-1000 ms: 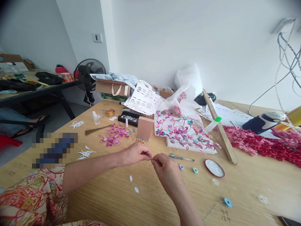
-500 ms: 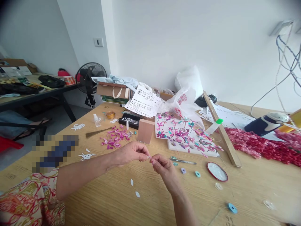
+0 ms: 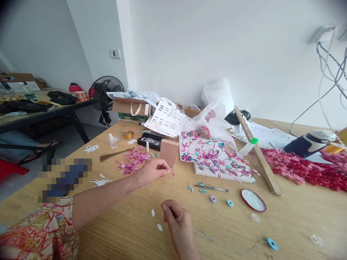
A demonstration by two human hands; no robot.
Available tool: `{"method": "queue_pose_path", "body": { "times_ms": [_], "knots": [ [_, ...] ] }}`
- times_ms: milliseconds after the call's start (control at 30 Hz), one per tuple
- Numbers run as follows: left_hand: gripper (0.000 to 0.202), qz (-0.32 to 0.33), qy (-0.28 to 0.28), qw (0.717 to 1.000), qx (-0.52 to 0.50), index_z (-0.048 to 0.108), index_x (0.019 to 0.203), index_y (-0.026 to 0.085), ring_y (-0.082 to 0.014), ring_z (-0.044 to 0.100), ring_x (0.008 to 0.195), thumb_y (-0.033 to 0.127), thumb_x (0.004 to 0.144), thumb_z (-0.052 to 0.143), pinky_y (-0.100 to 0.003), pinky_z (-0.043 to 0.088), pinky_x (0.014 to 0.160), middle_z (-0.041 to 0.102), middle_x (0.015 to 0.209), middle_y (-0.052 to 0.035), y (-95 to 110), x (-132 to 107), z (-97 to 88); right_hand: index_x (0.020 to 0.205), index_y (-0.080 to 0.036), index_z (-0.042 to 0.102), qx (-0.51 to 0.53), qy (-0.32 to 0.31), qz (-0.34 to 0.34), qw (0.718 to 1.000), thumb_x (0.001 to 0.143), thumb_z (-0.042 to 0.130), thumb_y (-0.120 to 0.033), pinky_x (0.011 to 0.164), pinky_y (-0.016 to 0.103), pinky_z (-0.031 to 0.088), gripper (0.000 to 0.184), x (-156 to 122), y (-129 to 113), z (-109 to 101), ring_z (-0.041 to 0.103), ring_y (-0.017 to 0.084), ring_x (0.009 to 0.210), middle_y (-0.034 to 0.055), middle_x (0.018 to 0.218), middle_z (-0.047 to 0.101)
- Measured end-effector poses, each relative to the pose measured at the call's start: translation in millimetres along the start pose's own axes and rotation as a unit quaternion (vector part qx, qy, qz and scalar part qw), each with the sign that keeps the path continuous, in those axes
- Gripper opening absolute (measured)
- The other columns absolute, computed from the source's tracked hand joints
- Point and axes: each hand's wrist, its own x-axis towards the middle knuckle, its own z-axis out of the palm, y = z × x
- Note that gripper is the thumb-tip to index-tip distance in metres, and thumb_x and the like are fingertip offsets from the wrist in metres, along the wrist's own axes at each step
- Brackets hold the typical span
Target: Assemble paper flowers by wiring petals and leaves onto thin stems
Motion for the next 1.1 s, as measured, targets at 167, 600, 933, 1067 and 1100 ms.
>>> {"method": "queue_pose_path", "body": {
  "times_ms": [167, 600, 933, 1067, 1100],
  "knots": [
    [0.010, 0.119, -0.013, 0.965, 0.235, 0.060, 0.067, 0.015, -0.0095, 0.049, 0.064, 0.017, 0.074, 0.053, -0.019, 0.036, 0.058, 0.058, 0.069, -0.0007, -2, -1, -0.1, 0.069, -0.020, 0.058, -0.181, 0.043, -0.136, 0.973, 0.081, 0.043, -0.032, 0.049, 0.020, 0.037, 0.023, -14, -38, -29, 0.052, 0.012, 0.051, -0.0001, 0.058, 0.057],
    [0.007, 0.053, -0.170, 0.984, -0.012, 0.059, 0.067, 0.013, -0.0062, 0.043, 0.055, 0.019, 0.069, 0.058, -0.017, 0.033, 0.052, 0.050, 0.058, 0.0029, 27, -29, 2.5, 0.060, -0.018, 0.055, -0.043, 0.020, -0.071, 0.996, 0.074, 0.052, -0.038, 0.052, 0.022, 0.034, 0.025, 67, -24, -62, 0.043, 0.011, 0.054, -0.0024, 0.056, 0.048],
    [0.014, 0.022, 0.040, 0.999, 0.002, 0.055, 0.065, 0.013, -0.0066, 0.041, 0.053, 0.026, 0.069, 0.057, -0.018, 0.030, 0.049, 0.050, 0.059, 0.0026, 5, -4, -4.2, 0.063, -0.019, 0.053, -0.133, 0.010, -0.077, 0.988, 0.082, 0.039, -0.038, 0.046, 0.021, 0.034, 0.031, 4, -10, -15, 0.044, 0.012, 0.047, -0.0028, 0.049, 0.044],
    [0.010, 0.126, -0.005, 0.971, 0.205, 0.059, 0.064, 0.014, -0.0094, 0.047, 0.063, 0.019, 0.072, 0.055, -0.019, 0.034, 0.058, 0.053, 0.064, 0.0003, 3, -3, -2.1, 0.069, -0.021, 0.056, -0.249, 0.021, -0.167, 0.954, 0.084, 0.038, -0.031, 0.049, 0.022, 0.036, 0.026, -11, -47, -39, 0.051, 0.013, 0.053, 0.0017, 0.059, 0.055],
    [0.011, 0.151, -0.039, 0.961, 0.230, 0.059, 0.065, 0.014, -0.0099, 0.048, 0.065, 0.017, 0.073, 0.054, -0.020, 0.035, 0.061, 0.054, 0.066, -0.0004, 4, -4, -0.6, 0.069, -0.022, 0.057, -0.268, 0.031, -0.181, 0.946, 0.083, 0.039, -0.031, 0.049, 0.023, 0.036, 0.025, -9, -57, -48, 0.051, 0.014, 0.053, 0.0024, 0.060, 0.056]
  ]
}}
